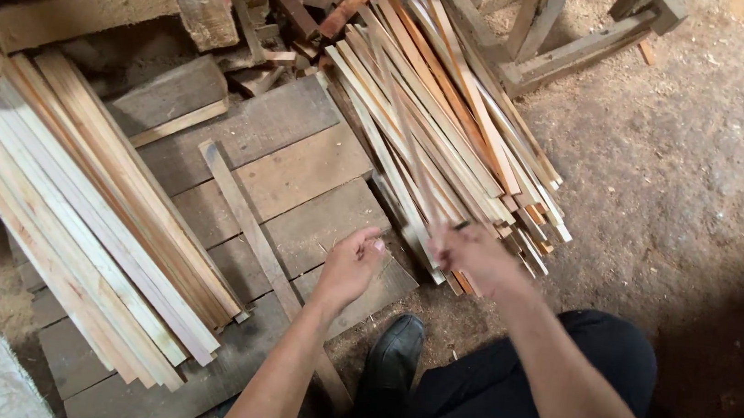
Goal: Inspecting and marking wooden strips with a pencil in a workshop
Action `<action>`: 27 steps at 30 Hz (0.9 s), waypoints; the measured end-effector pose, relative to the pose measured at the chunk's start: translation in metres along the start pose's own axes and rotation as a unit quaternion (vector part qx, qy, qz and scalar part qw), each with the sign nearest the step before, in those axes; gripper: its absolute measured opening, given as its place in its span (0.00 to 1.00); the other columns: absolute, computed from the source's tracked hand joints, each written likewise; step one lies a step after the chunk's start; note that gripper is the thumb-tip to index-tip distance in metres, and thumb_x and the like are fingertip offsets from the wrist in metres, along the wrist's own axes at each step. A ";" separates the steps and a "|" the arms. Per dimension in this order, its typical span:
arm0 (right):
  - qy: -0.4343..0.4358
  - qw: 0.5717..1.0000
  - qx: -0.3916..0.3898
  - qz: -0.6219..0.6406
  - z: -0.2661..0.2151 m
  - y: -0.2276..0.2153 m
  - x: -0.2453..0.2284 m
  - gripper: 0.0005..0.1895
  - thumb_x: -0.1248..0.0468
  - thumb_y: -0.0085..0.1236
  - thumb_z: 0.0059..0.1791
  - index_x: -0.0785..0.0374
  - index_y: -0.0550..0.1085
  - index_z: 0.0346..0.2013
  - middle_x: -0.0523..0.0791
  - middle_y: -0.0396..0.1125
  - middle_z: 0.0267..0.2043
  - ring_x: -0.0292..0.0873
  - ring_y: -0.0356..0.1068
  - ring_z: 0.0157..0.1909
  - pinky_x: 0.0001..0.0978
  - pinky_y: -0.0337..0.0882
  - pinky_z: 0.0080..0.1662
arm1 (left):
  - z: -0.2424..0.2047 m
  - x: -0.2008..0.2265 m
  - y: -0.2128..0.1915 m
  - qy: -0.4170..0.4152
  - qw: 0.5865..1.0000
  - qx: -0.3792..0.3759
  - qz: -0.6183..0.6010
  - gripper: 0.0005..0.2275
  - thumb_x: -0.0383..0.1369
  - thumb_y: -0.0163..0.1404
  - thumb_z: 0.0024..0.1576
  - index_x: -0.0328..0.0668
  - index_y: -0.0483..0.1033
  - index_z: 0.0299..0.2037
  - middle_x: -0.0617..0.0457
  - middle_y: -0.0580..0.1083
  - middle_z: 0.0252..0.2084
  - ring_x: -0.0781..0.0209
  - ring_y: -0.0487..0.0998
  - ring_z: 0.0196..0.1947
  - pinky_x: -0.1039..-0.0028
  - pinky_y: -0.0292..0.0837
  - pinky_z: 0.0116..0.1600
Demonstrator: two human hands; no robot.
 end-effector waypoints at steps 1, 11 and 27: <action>-0.002 1.000 -0.002 -0.003 -0.003 0.016 0.004 0.16 0.61 0.45 0.58 0.71 0.75 0.38 0.56 0.72 0.32 0.51 0.74 0.34 0.42 0.74 0.44 | 0.006 -0.002 0.002 0.002 1.000 0.004 -0.002 0.19 0.37 0.50 0.61 0.41 0.73 0.62 0.40 0.80 0.50 0.51 0.83 0.50 0.65 0.79 0.50; -0.001 0.952 -0.298 0.064 -0.054 0.119 0.029 0.17 0.63 0.57 0.53 0.75 0.74 0.50 0.56 0.75 0.36 0.48 0.78 0.36 0.31 0.74 0.39 | 0.002 -0.015 -0.025 -0.030 0.948 0.014 -0.317 0.22 0.26 0.52 0.60 0.29 0.66 0.65 0.44 0.75 0.41 0.54 0.82 0.36 0.67 0.84 0.40; -0.037 0.952 -0.096 -0.287 0.008 0.189 0.070 0.29 0.39 0.49 0.55 0.61 0.77 0.51 0.50 0.76 0.42 0.48 0.79 0.44 0.38 0.77 0.46 | -0.076 0.008 -0.177 0.066 0.960 0.157 -0.221 0.17 0.17 0.55 0.50 0.33 0.72 0.50 0.46 0.77 0.37 0.55 0.81 0.34 0.67 0.80 0.36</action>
Point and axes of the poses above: each hand's wrist, its own z-axis towards the middle knuckle, its own y-axis out of the palm, x = y × z, the point moved 3 cm from there along z, towards the middle knuckle
